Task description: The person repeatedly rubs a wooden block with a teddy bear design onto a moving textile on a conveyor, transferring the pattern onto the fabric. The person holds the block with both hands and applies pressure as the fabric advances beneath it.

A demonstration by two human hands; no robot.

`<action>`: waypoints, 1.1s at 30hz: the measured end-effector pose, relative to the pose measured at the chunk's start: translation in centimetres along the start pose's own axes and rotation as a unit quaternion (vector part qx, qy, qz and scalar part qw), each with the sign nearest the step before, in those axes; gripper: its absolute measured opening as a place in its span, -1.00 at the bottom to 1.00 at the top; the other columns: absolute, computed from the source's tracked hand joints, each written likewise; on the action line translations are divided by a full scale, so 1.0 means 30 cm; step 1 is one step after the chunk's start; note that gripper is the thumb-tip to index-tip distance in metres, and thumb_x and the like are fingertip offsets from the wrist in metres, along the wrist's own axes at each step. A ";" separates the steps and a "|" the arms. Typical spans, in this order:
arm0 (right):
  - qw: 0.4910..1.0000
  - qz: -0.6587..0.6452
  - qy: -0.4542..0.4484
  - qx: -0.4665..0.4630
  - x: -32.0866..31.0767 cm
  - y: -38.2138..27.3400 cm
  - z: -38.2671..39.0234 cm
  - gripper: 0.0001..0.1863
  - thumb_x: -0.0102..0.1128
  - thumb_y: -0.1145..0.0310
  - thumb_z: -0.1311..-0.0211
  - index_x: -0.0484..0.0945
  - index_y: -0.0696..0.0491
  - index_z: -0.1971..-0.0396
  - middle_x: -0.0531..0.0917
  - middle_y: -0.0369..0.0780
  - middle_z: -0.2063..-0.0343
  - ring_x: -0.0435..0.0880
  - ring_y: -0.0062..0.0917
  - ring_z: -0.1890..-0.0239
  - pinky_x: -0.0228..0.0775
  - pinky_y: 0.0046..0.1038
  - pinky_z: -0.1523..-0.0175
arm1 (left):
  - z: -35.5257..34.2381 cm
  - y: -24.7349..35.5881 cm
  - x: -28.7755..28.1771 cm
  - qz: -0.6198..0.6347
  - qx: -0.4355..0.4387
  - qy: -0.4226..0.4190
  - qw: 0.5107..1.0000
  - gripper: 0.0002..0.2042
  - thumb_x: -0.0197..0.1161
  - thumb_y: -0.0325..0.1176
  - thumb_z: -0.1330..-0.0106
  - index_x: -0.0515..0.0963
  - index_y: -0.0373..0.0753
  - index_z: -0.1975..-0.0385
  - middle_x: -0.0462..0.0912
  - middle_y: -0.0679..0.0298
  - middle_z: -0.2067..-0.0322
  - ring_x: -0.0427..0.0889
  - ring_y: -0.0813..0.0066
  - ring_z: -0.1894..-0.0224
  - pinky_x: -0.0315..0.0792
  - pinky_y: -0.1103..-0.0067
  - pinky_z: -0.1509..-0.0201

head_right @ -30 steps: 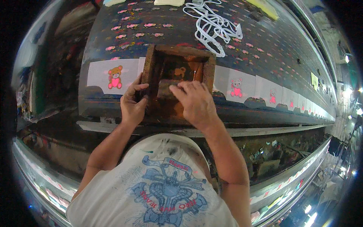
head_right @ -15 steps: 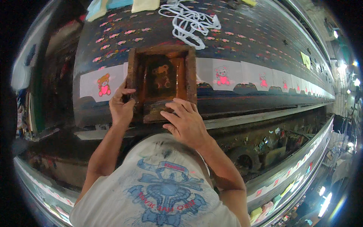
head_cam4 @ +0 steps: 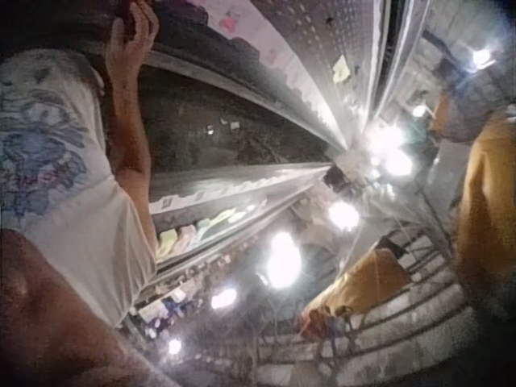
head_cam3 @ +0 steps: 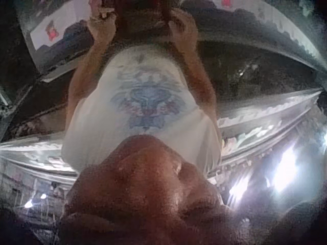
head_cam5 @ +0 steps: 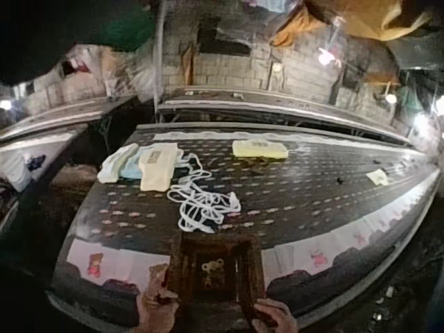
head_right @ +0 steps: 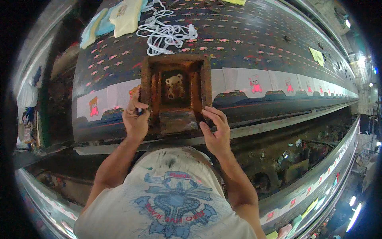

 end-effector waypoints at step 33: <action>0.890 0.202 -0.310 -0.266 -0.052 -0.071 -0.169 -0.60 0.32 0.43 -0.44 0.78 0.10 -0.23 0.78 -0.14 -0.17 0.73 -0.13 -0.25 0.59 -0.02 -0.41 | 0.057 -0.075 0.299 0.157 -0.149 0.024 0.976 -0.78 0.24 -0.84 -0.20 0.54 -0.32 0.34 0.53 -0.10 -0.66 0.61 0.34 -0.56 0.45 0.45 -0.57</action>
Point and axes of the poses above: each hand's wrist, its own z-axis away from the middle knuckle, its own x-axis out of the palm, y = z × x, the point moved 8 cm from there along -z, towards the middle knuckle
